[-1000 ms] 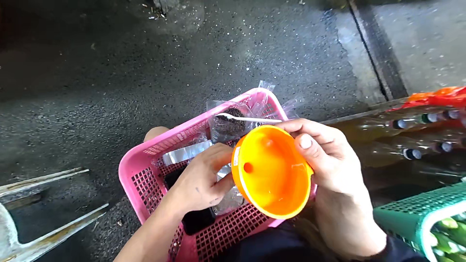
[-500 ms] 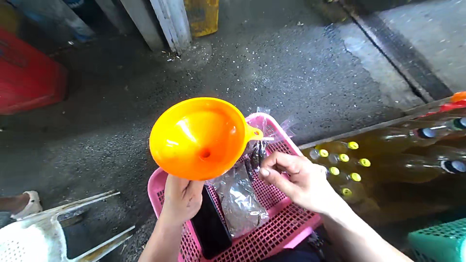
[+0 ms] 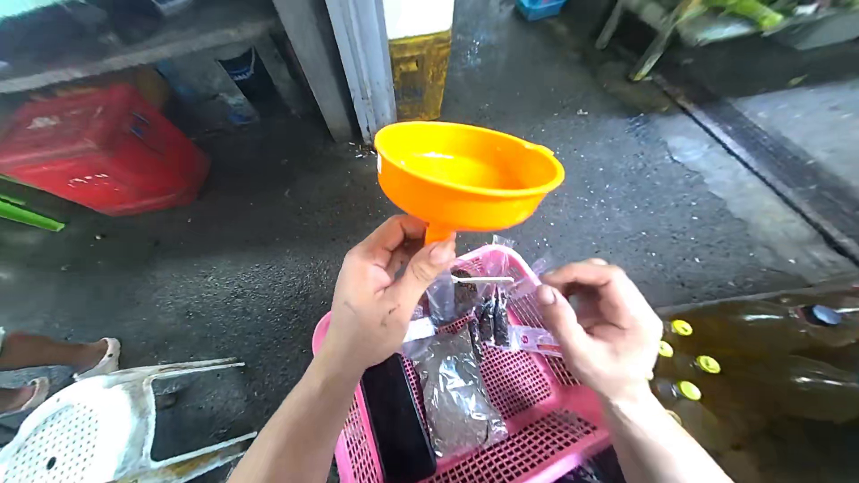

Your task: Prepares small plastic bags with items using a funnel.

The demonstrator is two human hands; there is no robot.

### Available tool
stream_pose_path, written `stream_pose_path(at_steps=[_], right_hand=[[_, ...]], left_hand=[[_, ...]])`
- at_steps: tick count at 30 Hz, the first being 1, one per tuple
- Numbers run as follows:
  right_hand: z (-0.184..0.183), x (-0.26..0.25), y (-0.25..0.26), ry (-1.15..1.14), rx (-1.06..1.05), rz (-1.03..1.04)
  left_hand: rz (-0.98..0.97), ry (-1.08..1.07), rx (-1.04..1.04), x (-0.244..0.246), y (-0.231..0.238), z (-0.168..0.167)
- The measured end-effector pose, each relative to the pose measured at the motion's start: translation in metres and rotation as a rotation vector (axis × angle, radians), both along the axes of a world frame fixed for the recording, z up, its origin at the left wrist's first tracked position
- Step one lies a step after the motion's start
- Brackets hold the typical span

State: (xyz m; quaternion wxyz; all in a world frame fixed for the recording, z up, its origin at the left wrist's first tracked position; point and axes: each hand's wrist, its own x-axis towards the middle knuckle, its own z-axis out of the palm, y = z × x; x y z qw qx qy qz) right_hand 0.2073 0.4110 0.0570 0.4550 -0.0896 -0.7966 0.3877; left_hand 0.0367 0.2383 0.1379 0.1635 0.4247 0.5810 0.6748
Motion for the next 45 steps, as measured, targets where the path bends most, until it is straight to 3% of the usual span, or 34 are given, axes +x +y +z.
stream_pose_path(at_steps=[3,6,10,13,20,29,31,35,37,45], right_hand=[[-0.009,-0.003,0.019,-0.249,-0.007,-0.061],[-0.022,-0.014,0.024,-0.48,-0.118,0.054],[-0.037,-0.025,0.02,-0.535,-0.204,0.187],[-0.042,-0.027,0.015,-0.529,-0.171,0.16],[-0.035,-0.026,0.014,-0.57,-0.399,0.049],[-0.033,-0.025,0.028,-0.407,-0.833,0.079],[-0.034,-0.026,0.028,-0.433,-0.756,0.054],[-0.042,-0.025,0.02,-0.523,-0.384,0.024],[-0.044,-0.026,0.017,-0.535,-0.358,0.062],[-0.043,-0.029,0.027,-0.401,-0.876,0.128]], left_hand=[[-0.02,-0.067,0.095,-0.004,0.002,0.014],[0.008,-0.129,0.163,-0.007,0.004,0.028],[0.078,-0.138,0.198,-0.01,-0.001,0.041],[0.137,-0.113,0.187,-0.016,-0.011,0.041],[0.281,-0.017,0.145,-0.026,-0.037,0.007],[0.354,0.062,0.163,-0.033,-0.065,-0.058],[0.375,0.085,0.148,-0.032,-0.066,-0.064],[0.408,0.068,0.146,-0.03,-0.065,-0.074],[0.422,0.043,0.128,-0.027,-0.066,-0.081],[0.533,0.166,0.018,-0.016,-0.076,-0.094]])
